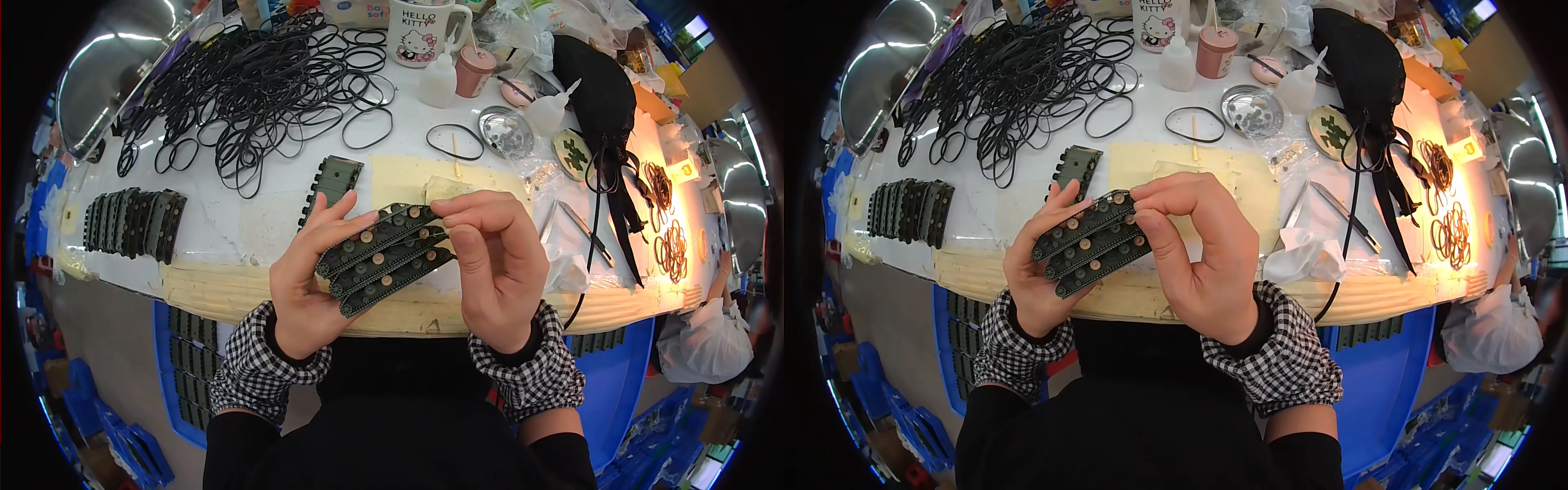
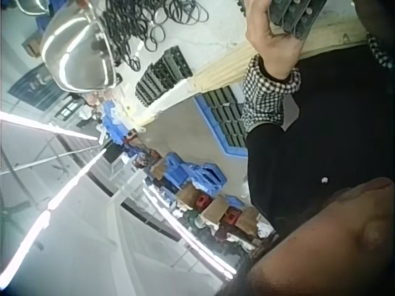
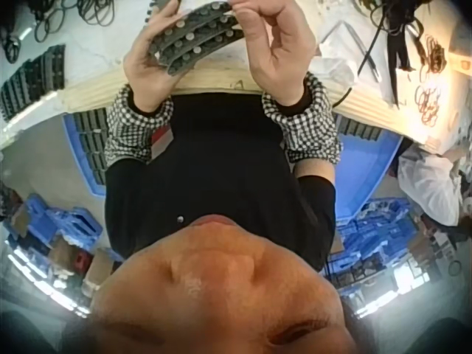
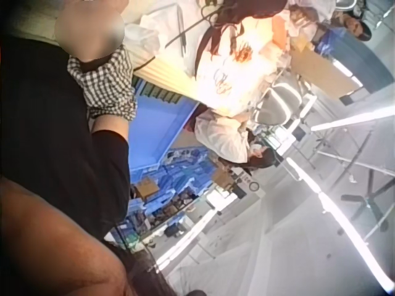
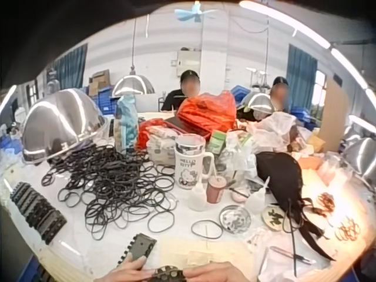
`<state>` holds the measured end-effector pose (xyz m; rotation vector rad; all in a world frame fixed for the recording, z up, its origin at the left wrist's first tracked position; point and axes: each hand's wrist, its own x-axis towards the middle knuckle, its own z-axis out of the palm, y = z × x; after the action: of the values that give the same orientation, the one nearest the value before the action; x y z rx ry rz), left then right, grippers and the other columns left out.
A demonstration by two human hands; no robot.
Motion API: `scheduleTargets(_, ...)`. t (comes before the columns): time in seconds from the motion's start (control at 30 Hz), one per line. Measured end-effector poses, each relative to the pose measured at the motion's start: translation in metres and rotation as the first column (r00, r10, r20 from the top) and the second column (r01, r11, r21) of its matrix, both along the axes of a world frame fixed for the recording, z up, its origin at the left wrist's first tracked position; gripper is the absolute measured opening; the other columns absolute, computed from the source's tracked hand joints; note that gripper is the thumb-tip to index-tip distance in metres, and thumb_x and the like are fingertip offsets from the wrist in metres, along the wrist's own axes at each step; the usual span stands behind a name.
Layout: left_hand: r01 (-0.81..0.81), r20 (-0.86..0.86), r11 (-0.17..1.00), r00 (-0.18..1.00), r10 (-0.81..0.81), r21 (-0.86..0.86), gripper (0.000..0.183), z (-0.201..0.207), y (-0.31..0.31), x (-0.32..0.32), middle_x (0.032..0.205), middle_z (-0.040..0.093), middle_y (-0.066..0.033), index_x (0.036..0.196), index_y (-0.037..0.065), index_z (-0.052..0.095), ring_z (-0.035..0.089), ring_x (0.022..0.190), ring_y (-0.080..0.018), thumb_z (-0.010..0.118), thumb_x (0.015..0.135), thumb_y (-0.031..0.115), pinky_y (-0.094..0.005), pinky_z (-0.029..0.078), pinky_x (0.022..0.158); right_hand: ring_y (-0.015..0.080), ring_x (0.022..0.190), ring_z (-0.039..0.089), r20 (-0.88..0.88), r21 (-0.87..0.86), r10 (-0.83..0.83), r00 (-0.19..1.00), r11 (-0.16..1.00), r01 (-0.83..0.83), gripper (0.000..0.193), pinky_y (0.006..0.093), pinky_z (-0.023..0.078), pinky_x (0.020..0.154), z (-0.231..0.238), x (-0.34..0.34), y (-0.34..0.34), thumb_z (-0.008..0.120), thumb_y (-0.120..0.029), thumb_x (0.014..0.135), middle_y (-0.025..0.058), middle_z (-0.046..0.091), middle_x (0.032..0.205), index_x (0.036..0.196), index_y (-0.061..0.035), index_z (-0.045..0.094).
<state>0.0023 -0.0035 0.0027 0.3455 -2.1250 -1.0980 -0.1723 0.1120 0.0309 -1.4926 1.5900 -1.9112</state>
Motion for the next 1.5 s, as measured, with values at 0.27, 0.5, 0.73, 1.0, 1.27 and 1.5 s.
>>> scheduleTargets(0.27,-0.084,-0.039,0.996,0.996,0.083,-0.022,0.054,0.003,0.003,-0.001,0.123,0.067,-0.0093,0.120,0.004,0.063,0.049,0.132,-0.0365,0.084,0.072,0.015,-0.0594,0.018,0.116,0.0243,0.087,0.062,-0.254,-0.077,-0.346,0.903,0.938,0.338,0.006,0.0321,0.049,0.079,-0.002,-0.027,0.001,0.063,-0.001,0.090,0.0135,0.065,0.093,0.094,0.0014,0.059)
scheduleTargets(0.5,-0.114,-0.039,0.992,0.993,0.112,-0.055,0.053,0.002,0.002,-0.002,0.119,0.067,-0.0085,0.119,0.004,0.063,0.049,0.132,-0.0333,0.084,0.072,0.015,-0.0597,0.019,0.116,0.0289,0.077,0.057,-0.680,-0.156,-0.456,0.575,0.855,0.494,0.006,0.0360,0.044,0.070,0.005,-0.036,0.004,0.065,0.000,0.086,0.0104,0.063,0.086,0.088,-0.0003,0.059)
scheduleTargets(0.73,-0.119,-0.039,0.991,0.992,0.117,-0.056,0.053,0.001,0.002,-0.003,0.120,0.067,-0.0087,0.120,0.004,0.063,0.048,0.133,-0.0327,0.083,0.072,0.015,-0.0594,0.020,0.116,0.0271,0.081,0.057,-0.735,0.007,-0.340,0.587,0.861,0.508,0.011,0.0358,0.045,0.072,-0.001,-0.036,0.005,0.071,-0.001,0.081,0.0080,0.064,0.088,0.088,-0.0034,0.062)
scheduleTargets(1.0,-0.112,-0.024,0.992,0.994,0.110,-0.060,0.052,0.003,0.001,-0.002,0.122,0.066,-0.0081,0.120,0.005,0.063,0.048,0.133,-0.0327,0.082,0.072,0.015,-0.0590,0.021,0.116,0.0254,0.096,0.064,-0.127,-0.033,-0.044,0.991,0.999,0.040,0.005,0.0334,0.050,0.086,0.003,-0.008,0.010,0.063,-0.002,0.091,0.0161,0.067,0.103,0.095,0.0010,0.060)
scheduleTargets(1.27,-0.121,-0.020,0.991,0.993,0.120,-0.059,0.052,0.003,0.002,-0.002,0.122,0.067,-0.0078,0.119,0.004,0.063,0.049,0.132,-0.0323,0.082,0.072,0.015,-0.0584,0.021,0.116,0.0227,0.093,0.065,-0.020,0.008,0.019,1.000,1.000,-0.018,0.006,0.0308,0.051,0.082,-0.003,-0.001,0.006,0.061,-0.001,0.093,0.0168,0.067,0.104,0.097,0.0021,0.060)
scheduleTargets(1.5,-0.114,-0.017,0.992,0.993,0.113,-0.056,0.052,0.003,0.001,-0.002,0.121,0.067,-0.0081,0.118,0.004,0.063,0.049,0.132,-0.0321,0.082,0.072,0.015,-0.0583,0.021,0.116,0.0219,0.093,0.064,-0.021,0.006,0.004,1.000,1.000,-0.004,0.006,0.0304,0.050,0.083,-0.004,0.000,0.005,0.061,-0.001,0.093,0.0162,0.067,0.104,0.097,0.0021,0.059)
